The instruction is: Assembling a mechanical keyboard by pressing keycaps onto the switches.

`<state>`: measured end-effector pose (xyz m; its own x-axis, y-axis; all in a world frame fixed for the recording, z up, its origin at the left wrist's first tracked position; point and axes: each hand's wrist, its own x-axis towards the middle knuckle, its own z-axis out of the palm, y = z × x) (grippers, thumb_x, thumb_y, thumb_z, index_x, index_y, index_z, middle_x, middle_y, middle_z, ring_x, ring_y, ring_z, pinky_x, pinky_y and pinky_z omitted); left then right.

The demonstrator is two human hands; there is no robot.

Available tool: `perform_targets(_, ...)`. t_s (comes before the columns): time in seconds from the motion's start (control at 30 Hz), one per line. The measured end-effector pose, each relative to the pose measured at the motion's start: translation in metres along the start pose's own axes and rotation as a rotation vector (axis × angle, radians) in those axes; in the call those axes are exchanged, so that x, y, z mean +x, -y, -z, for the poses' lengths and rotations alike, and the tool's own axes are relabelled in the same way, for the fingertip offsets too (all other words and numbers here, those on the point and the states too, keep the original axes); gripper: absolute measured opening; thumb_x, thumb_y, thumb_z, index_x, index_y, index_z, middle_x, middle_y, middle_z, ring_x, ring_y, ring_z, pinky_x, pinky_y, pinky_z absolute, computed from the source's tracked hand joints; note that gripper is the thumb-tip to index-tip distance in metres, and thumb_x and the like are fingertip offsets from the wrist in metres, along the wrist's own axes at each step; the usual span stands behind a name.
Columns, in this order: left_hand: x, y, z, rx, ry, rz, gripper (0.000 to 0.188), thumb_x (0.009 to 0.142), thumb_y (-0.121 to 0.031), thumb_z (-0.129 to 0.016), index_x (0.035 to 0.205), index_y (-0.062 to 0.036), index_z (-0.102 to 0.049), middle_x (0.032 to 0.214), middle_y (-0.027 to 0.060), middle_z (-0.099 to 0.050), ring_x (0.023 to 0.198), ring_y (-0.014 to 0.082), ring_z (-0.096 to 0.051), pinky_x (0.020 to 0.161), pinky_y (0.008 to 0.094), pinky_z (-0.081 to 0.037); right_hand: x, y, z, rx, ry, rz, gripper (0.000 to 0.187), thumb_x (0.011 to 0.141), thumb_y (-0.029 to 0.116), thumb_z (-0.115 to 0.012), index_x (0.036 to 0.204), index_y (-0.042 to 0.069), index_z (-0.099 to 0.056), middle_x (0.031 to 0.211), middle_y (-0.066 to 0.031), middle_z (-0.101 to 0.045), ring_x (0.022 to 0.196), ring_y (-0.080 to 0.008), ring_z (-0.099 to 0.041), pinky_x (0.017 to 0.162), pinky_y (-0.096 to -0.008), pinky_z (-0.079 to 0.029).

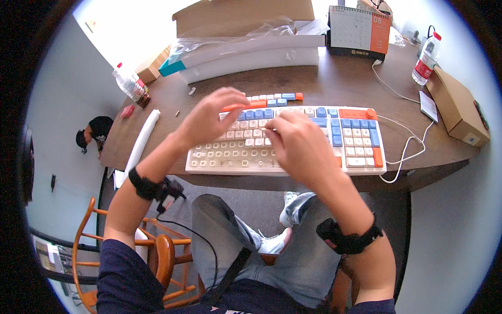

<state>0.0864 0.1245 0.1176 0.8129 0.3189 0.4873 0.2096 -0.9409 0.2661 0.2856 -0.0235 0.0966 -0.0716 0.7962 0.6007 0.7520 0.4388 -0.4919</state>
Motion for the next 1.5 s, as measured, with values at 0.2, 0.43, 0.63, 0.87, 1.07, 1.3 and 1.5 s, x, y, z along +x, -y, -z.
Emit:
perform_targets(0.2, -0.047, -0.03, -0.019, -0.028, -0.036, 0.04, 0.027, 0.089, -0.021, -0.072, 0.112, -0.0071, -0.068, 0.126, 0.0132, -0.062, 0.127, 0.0306, -0.052, 0.109, 0.0452, -0.036, 0.017, 0.006, 0.008, -0.093, 0.204, 0.037, 0.016, 0.09, 0.012, -0.064, 0.091, -0.003, -0.07, 0.089, -0.0184, -0.066, 0.09, -0.0359, -0.064, 0.084, -0.0447, -0.05)
perform_targets(0.43, -0.054, -0.029, -0.027, -0.008, -0.128, 0.033, 0.03, 0.085, -0.024, -0.076, 0.11, -0.0087, -0.069, 0.128, 0.0117, -0.062, 0.124, 0.032, -0.053, 0.107, 0.0438, -0.039, 0.029, 0.017, -0.001, -0.257, 0.332, 0.084, 0.016, 0.089, 0.014, -0.064, 0.09, 0.0, -0.072, 0.088, -0.0168, -0.066, 0.091, -0.0342, -0.064, 0.085, -0.0445, -0.051)
perform_targets(0.63, -0.056, -0.027, -0.029, -0.051, -0.147, 0.021, 0.026, 0.084, -0.019, -0.075, 0.107, -0.0079, -0.07, 0.124, 0.012, -0.063, 0.123, 0.0328, -0.054, 0.108, 0.0445, -0.039, 0.037, 0.025, -0.004, -0.406, 0.402, 0.179, 0.014, 0.088, 0.011, -0.064, 0.087, -0.001, -0.071, 0.09, -0.0156, -0.066, 0.093, -0.0331, -0.063, 0.086, -0.0436, -0.051)
perform_targets(0.87, -0.055, -0.024, -0.032, -0.061, -0.181, 0.007, 0.026, 0.084, -0.02, -0.076, 0.105, -0.0066, -0.07, 0.123, 0.0121, -0.064, 0.12, 0.0315, -0.057, 0.107, 0.0442, -0.04, 0.041, 0.029, -0.001, -0.431, 0.404, 0.207, 0.013, 0.086, 0.009, -0.062, 0.084, -0.001, -0.07, 0.092, -0.0156, -0.066, 0.095, -0.0315, -0.063, 0.088, -0.0423, -0.051)
perform_targets(1.07, -0.056, -0.024, -0.032, -0.058, -0.175, 0.021, 0.025, 0.084, -0.02, -0.076, 0.104, -0.007, -0.071, 0.122, 0.0119, -0.064, 0.12, 0.0312, -0.057, 0.107, 0.0441, -0.04, 0.039, 0.029, -0.003, -0.363, 0.37, 0.179, 0.012, 0.086, 0.01, -0.064, 0.083, -0.001, -0.069, 0.092, -0.0158, -0.066, 0.094, -0.0333, -0.063, 0.088, -0.0433, -0.051)
perform_targets(1.3, -0.056, -0.022, -0.035, -0.04, -0.192, 0.0, 0.025, 0.084, -0.021, -0.076, 0.105, -0.0074, -0.071, 0.122, 0.0117, -0.064, 0.119, 0.0316, -0.057, 0.106, 0.0442, -0.041, 0.035, 0.026, -0.006, -0.358, 0.426, 0.149, 0.011, 0.086, 0.008, -0.063, 0.086, -0.001, -0.069, 0.094, -0.0166, -0.065, 0.097, -0.0334, -0.062, 0.089, -0.0432, -0.05)
perform_targets(1.5, -0.056, -0.023, -0.032, -0.049, -0.19, 0.019, 0.025, 0.084, -0.02, -0.076, 0.104, -0.0075, -0.071, 0.123, 0.0104, -0.064, 0.119, 0.0318, -0.056, 0.105, 0.0436, -0.041, 0.043, 0.031, -0.007, -0.398, 0.486, 0.194, 0.01, 0.086, 0.006, -0.061, 0.087, -0.001, -0.069, 0.094, -0.0169, -0.065, 0.098, -0.0328, -0.062, 0.089, -0.0434, -0.05)
